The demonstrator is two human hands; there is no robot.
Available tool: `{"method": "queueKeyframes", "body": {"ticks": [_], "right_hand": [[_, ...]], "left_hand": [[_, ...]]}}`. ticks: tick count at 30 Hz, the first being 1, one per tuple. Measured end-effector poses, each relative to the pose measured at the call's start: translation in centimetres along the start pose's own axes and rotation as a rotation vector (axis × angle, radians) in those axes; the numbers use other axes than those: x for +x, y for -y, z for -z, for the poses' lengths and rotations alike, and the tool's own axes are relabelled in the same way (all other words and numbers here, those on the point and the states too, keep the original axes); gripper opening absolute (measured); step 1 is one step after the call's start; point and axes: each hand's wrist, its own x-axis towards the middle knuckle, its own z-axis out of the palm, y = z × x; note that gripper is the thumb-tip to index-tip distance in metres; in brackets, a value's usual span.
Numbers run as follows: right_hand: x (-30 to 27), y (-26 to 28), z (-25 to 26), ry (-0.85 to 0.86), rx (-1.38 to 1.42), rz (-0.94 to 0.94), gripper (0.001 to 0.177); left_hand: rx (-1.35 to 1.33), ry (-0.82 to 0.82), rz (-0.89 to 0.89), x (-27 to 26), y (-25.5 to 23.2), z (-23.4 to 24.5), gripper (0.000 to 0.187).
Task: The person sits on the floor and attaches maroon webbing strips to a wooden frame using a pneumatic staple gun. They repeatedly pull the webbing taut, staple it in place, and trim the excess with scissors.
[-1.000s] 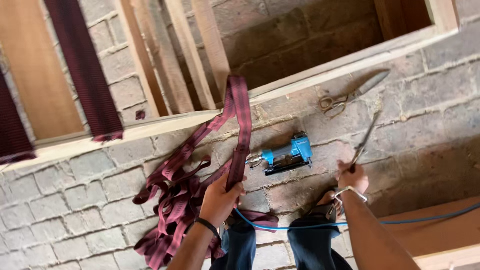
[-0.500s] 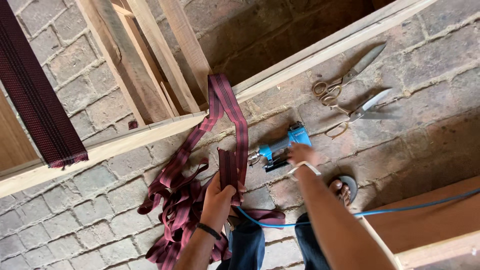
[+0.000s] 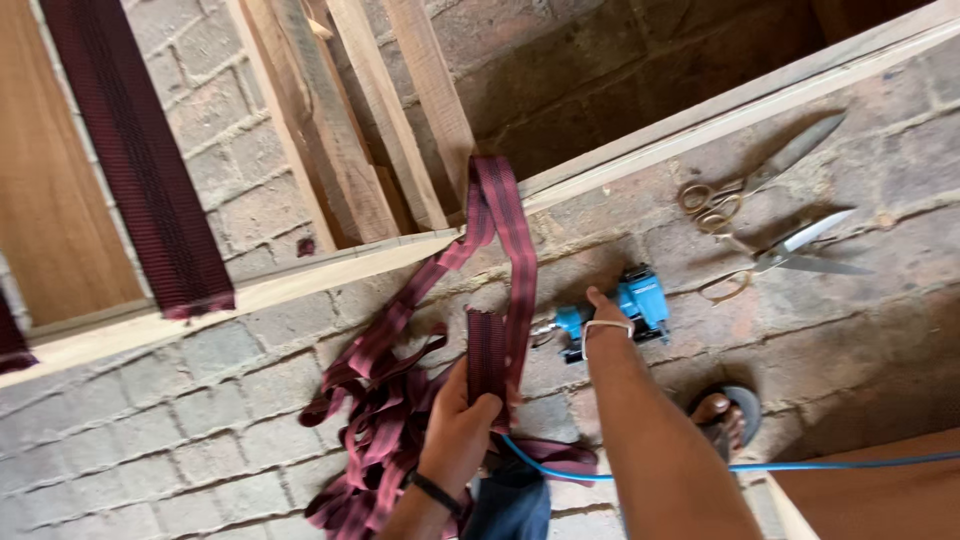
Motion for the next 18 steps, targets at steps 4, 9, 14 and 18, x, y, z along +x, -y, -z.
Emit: {"method": "queueKeyframes", "body": {"ticks": [4,9,14,18], "right_hand": [[-0.7,1.0,0.9,0.034,0.099,0.028,0.062],[-8.7,3.0,7.3,0.032,0.376,0.272,0.020],[-22.6,8.4,18.0,0.458,0.573,0.877,0.029],[-36.7,16.4,28.0,0.834,0.566,0.734,0.017]], "left_hand": [[-0.065,-0.020,-0.018,0.0,-0.1,0.4,0.026],[-0.191,-0.040,0.039,-4.2,-1.7,-1.0,0.019],[-0.148,-0.055,0.039,-10.3,-7.3,-4.2,0.020],[-0.099,-0.077,-0.030,-15.6,-15.7,-7.4,0.020]]}}
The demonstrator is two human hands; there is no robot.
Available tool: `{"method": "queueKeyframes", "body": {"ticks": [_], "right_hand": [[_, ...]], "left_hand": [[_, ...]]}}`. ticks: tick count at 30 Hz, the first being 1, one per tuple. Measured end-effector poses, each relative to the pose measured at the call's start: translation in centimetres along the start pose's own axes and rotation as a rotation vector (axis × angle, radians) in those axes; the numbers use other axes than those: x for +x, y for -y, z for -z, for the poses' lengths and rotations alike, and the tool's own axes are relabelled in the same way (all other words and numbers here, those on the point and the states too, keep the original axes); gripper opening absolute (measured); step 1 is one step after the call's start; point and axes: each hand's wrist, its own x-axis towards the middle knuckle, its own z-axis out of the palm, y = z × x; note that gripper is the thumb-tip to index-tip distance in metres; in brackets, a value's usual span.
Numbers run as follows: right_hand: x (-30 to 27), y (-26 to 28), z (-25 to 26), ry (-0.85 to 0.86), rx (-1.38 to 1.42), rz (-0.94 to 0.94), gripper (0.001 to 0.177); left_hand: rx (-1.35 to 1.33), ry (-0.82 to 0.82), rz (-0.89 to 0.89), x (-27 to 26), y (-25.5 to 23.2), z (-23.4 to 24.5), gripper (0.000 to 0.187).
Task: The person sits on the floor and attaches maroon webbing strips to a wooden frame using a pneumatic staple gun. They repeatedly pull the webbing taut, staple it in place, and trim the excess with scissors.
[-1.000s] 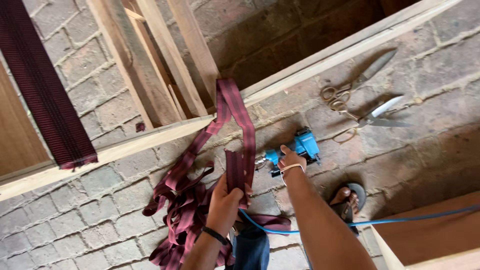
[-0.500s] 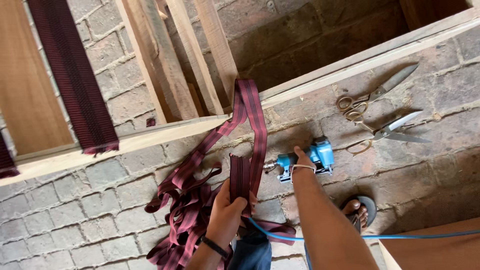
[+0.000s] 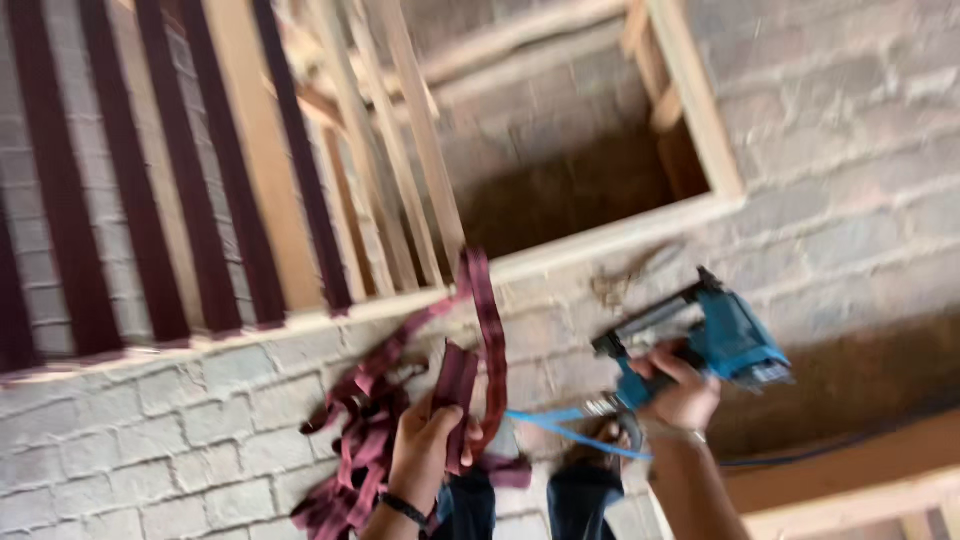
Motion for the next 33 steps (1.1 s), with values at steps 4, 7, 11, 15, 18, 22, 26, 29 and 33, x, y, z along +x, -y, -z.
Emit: {"method": "queueKeyframes", "body": {"ticks": [4,7,11,15,18,22,26,29,33], "right_hand": [[-5.0,14.9,-8.9,0.310,-0.413,0.146,0.010],[-7.7,24.8,-15.2,0.337,-1.065,0.215,0.020],[-10.9,33.6,-23.4,0.650,-1.794,0.744,0.032],[-13.6,38.6,-31.3,0.703,-2.133,0.561,0.039],[-15.0,40.3,-36.9,0.717,-2.209,0.474,0.042],[-14.2,41.4,-41.7,0.718,-2.239,0.658,0.031],[-11.9,41.1,-47.3,0.775,-2.119,0.747,0.055],[-11.1,40.5,-49.2,0.596,-2.225,0.666,0.042],[-9.0,40.2,-52.6,0.668,-1.929,0.830,0.040]], "left_hand": [[0.042,-0.080,-0.048,-5.6,-10.6,-4.1,0.026],[-0.019,-0.080,-0.097,-8.4,-17.8,-7.0,0.027],[0.225,-0.154,-0.411,-11.0,-24.0,-7.7,0.032],[0.012,-0.173,-0.332,-12.9,-28.7,-6.5,0.024],[-0.148,-0.201,-0.341,-13.1,-33.0,-5.4,0.023],[-0.277,-0.251,-0.444,-11.4,-37.8,-3.6,0.023],[-0.362,-0.250,-0.484,-8.4,-44.6,-2.5,0.019],[-0.301,-0.225,-0.520,-7.0,-48.1,-2.4,0.018],[-0.346,-0.187,-0.629,-4.4,-52.7,-2.7,0.020]]}}
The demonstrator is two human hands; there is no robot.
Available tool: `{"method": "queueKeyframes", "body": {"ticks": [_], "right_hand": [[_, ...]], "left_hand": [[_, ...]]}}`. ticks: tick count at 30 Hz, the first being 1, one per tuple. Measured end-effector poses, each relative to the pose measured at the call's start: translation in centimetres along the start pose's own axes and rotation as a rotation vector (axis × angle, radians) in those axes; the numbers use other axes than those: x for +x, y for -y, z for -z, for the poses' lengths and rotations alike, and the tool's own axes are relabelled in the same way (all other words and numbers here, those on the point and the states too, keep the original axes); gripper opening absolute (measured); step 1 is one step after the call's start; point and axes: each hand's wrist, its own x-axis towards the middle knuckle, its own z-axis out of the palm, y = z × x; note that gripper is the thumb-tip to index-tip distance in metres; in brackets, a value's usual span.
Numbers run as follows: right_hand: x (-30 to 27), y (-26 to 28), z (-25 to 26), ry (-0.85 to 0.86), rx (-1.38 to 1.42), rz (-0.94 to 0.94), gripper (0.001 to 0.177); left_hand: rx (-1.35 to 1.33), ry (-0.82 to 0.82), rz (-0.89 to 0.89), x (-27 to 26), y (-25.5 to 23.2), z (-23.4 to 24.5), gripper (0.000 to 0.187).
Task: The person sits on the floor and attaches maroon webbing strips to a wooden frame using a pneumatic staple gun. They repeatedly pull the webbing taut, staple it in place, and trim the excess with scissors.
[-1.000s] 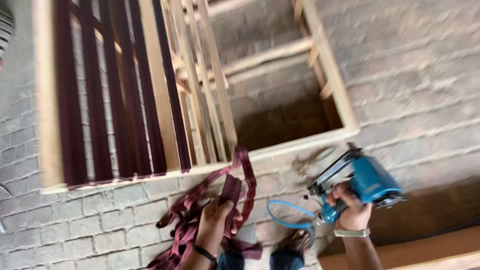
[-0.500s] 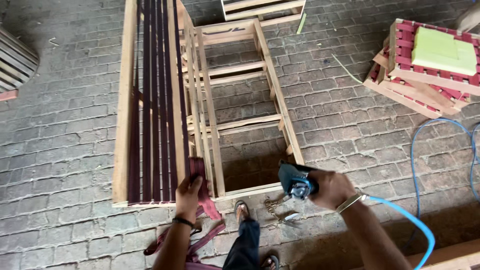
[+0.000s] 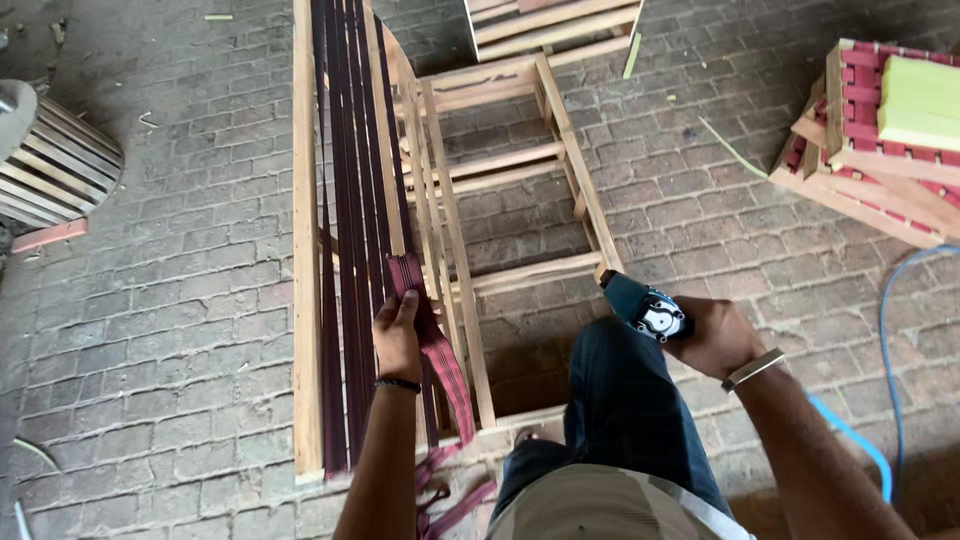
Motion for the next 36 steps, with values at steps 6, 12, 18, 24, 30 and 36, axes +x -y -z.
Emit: {"method": "queueKeyframes", "body": {"ticks": [6,12,18,24,30,36], "right_hand": [[9.4,-1.4,-1.0,-0.029,0.087,0.007,0.040],[24.8,-6.0,-3.6,-0.058,0.105,0.114,0.040],[41.4,-10.6,-2.4,0.371,0.093,-0.101,0.043],[51.2,-10.7,0.6,0.314,0.232,-0.055,0.054],[61.7,-10.0,0.2,0.253,0.385,0.080,0.073],[74.0,-8.5,-1.6,0.322,0.367,0.101,0.073]], "left_hand": [[-0.018,-0.002,-0.026,6.4,-0.7,-3.5,0.016],[-0.002,-0.016,-0.033,15.6,-0.1,-7.2,0.016],[0.046,-0.199,0.006,28.4,0.0,-15.6,0.015],[0.192,-0.245,-0.024,36.8,-1.7,-21.7,0.017],[0.172,-0.324,-0.152,46.4,-2.0,-24.2,0.015],[0.186,-0.381,-0.018,59.2,-1.7,-26.8,0.018]]}}
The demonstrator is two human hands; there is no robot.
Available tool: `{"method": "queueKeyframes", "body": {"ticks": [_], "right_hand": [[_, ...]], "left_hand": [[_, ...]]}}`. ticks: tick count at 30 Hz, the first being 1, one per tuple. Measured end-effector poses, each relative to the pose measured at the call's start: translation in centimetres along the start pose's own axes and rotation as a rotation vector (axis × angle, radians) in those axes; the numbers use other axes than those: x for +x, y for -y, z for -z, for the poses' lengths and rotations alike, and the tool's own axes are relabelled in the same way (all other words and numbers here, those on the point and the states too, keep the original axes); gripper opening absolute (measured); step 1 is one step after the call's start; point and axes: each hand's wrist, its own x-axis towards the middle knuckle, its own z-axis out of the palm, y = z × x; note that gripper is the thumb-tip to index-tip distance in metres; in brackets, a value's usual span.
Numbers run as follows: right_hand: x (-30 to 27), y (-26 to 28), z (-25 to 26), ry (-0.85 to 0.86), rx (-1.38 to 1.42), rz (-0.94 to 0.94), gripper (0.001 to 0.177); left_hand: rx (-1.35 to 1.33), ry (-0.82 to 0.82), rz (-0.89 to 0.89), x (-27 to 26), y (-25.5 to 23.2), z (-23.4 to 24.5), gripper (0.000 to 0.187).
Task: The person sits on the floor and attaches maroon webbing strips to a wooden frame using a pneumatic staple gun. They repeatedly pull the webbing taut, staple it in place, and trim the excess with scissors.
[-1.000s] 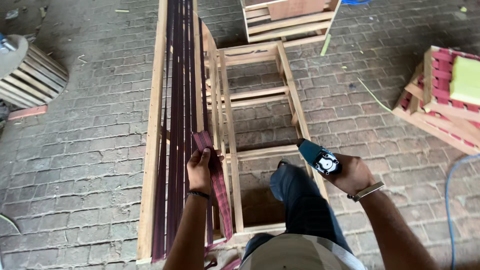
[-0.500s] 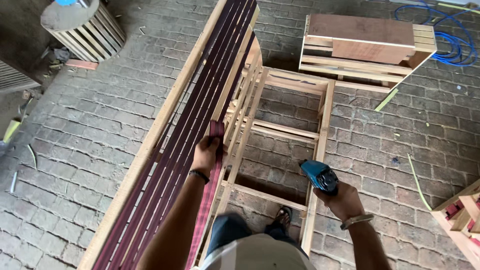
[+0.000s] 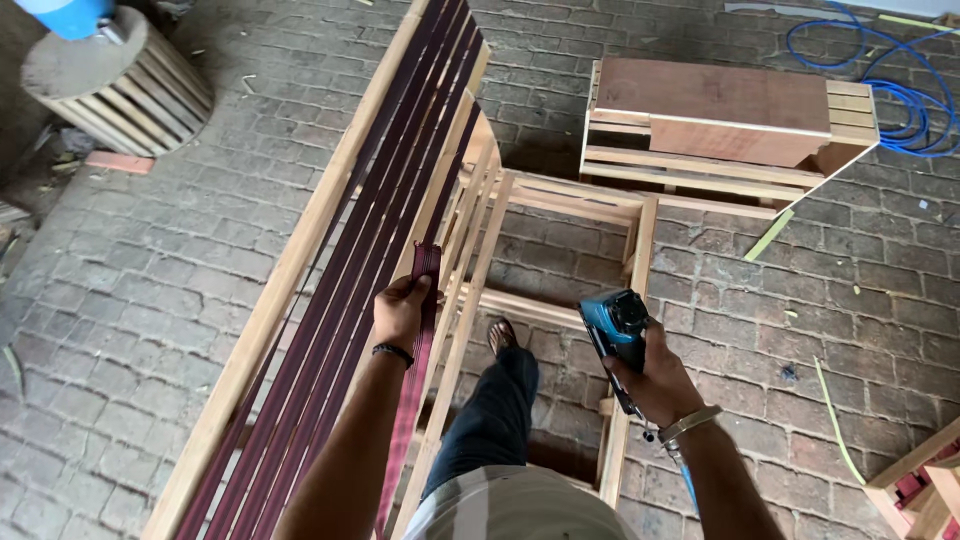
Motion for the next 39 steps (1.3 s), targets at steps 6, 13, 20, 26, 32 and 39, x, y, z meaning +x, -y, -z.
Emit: {"method": "queueKeyframes", "body": {"ticks": [6,13,20,26,32,39], "right_hand": [[19.3,2.0,0.2,-0.030,-0.041,0.111,0.076],[37.5,8.7,4.2,0.092,0.001,-0.077,0.069],[48.6,13.0,7.1,0.234,0.202,-0.242,0.063],[61.2,11.4,7.0,0.237,0.445,-0.259,0.039],[80.0,6.3,3.1,0.344,0.530,-0.368,0.019],[98.1,-0.8,-5.0,0.632,0.625,-0.528,0.018]], "left_hand": [[0.090,0.025,0.019,17.9,-0.1,-6.6,0.020],[-0.030,0.209,0.149,33.2,-2.6,-11.8,0.027],[0.099,0.224,0.164,43.3,-3.2,-16.7,0.026],[0.489,0.107,0.058,51.7,-0.5,-22.4,0.028],[0.653,0.010,0.284,59.4,3.1,-27.4,0.032],[0.777,-0.137,0.537,71.0,10.0,-35.3,0.030]]}}
